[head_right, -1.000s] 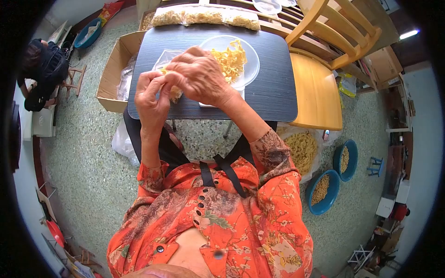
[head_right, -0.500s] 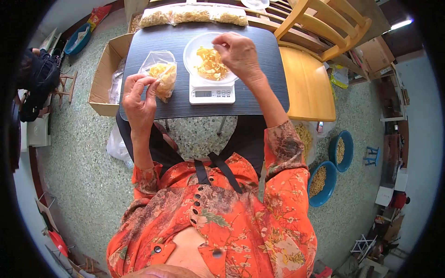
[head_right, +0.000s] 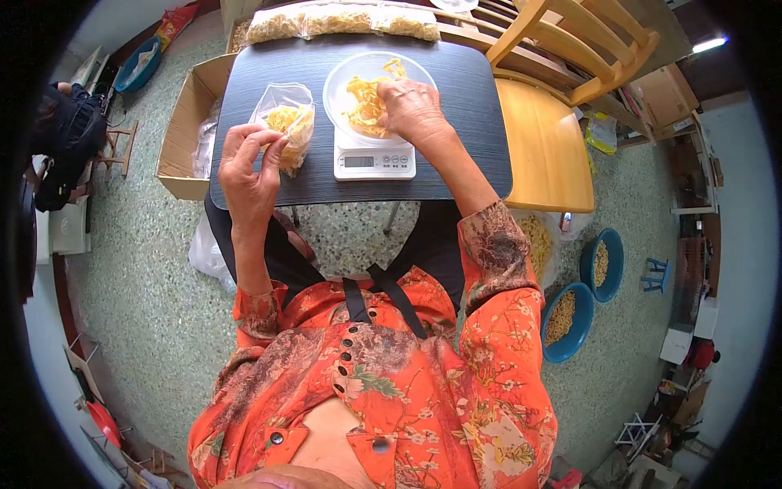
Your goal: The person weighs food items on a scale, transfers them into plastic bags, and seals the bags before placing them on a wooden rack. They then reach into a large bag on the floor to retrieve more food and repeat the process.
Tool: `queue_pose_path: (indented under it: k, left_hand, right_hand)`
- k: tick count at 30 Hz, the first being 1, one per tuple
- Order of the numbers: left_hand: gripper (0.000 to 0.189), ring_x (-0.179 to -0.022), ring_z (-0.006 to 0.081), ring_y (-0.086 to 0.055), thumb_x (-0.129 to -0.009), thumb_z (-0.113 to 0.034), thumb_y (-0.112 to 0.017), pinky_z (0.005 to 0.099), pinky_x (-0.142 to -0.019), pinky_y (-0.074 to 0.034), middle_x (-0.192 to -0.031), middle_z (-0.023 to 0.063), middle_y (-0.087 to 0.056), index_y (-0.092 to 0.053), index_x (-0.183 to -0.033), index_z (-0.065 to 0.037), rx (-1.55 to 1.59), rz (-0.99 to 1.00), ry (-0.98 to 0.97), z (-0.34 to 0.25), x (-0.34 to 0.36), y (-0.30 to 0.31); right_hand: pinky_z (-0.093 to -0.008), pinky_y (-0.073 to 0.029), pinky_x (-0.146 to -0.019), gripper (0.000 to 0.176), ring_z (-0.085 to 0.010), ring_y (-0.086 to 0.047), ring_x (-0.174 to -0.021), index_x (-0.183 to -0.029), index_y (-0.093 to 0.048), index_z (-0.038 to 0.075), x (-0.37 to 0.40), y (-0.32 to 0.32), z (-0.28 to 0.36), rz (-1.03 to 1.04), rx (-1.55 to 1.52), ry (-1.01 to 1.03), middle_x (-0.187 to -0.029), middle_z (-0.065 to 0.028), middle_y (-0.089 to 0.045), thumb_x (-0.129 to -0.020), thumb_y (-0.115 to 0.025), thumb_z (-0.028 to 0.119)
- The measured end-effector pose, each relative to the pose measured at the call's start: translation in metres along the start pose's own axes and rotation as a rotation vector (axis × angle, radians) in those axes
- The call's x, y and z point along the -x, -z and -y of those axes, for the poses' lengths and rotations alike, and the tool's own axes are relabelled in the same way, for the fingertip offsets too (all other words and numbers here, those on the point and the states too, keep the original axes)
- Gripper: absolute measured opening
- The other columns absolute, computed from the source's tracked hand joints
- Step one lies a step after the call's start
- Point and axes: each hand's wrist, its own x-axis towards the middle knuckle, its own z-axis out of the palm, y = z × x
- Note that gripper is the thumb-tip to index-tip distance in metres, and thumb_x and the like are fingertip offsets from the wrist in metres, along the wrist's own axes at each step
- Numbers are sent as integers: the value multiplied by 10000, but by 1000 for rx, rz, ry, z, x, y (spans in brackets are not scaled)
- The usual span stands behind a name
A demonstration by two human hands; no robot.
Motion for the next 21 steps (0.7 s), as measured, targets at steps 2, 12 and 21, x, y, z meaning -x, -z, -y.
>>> queue_pose_path:
  k: [2,12,21]
  left_hand:
    - [129,-887,262,-640,-798,26,-762,358,-787,-526,-940,101,-636,-712,-910,-15,12,-8,5,0,0,-1]
    - [131,-875,261,-638,-792,26,-767,354,-780,-524,-929,102,-637,-716,-906,-11,10,-8,-5,-5,-2,-2]
    - [131,-873,249,-630,-788,25,-771,352,-766,-522,-920,98,-632,-721,-905,-7,23,-1,-16,-7,-3,-2]
  right_hand:
    - [-412,-534,-921,307,-308,-691,-991,-1070,-731,107,0,-1,0,-16,-27,-6,-1025,-143,-722,-786,-749,223]
    - [-423,-560,-789,72,-329,-702,-774,-823,-730,64,-5,-17,-11,-165,-123,133,-771,-164,-706,-805,-683,115]
    - [-235,-546,-616,138,-83,-645,-651,-924,-750,3,-2,7,-36,-109,-900,-12,-752,-39,-715,-869,-758,130]
